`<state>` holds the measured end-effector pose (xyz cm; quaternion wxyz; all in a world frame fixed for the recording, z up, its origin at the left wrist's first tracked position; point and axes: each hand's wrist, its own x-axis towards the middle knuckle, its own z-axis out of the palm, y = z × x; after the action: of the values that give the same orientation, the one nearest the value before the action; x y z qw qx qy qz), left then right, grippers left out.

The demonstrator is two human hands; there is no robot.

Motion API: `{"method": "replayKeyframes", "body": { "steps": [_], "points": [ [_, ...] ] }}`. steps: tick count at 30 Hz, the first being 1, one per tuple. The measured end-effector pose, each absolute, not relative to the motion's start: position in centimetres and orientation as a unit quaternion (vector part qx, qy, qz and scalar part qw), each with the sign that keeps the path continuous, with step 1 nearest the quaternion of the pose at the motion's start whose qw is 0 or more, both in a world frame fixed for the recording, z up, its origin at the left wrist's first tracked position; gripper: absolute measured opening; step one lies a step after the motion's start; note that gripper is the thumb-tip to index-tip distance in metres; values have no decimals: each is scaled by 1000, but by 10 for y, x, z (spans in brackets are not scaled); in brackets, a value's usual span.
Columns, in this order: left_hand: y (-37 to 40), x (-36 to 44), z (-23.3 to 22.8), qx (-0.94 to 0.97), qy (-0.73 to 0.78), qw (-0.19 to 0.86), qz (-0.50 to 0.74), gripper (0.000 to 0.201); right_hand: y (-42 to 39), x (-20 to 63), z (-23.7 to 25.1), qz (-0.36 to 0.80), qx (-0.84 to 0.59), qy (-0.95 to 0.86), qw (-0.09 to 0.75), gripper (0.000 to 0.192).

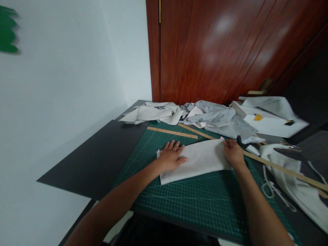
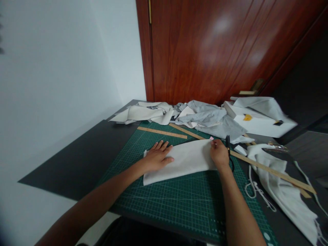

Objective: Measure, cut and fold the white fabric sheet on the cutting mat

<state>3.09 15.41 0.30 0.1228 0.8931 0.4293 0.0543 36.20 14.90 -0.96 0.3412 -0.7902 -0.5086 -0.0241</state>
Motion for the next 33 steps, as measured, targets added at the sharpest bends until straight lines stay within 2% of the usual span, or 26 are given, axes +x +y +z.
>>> {"method": "replayKeyframes", "body": {
  "steps": [7,13,18,24,29,33],
  "points": [
    [172,10,22,831,545,105,31,79,134,386,3,-64,-842,-441,305,43],
    [175,-1,41,836,538,90,55,56,135,386,5,-59,-838,-465,278,41],
    [179,-1,39,831,546,91,57,51,135,384,4,-59,-833,-460,301,41],
    [195,-8,29,834,525,140,90,45,136,374,6,-70,-827,-456,321,44],
    [199,-4,18,806,488,270,197,31,139,371,2,-69,-796,-466,381,45],
    [200,4,10,777,487,308,254,27,143,376,-1,-68,-788,-456,407,44]
  ]
}}
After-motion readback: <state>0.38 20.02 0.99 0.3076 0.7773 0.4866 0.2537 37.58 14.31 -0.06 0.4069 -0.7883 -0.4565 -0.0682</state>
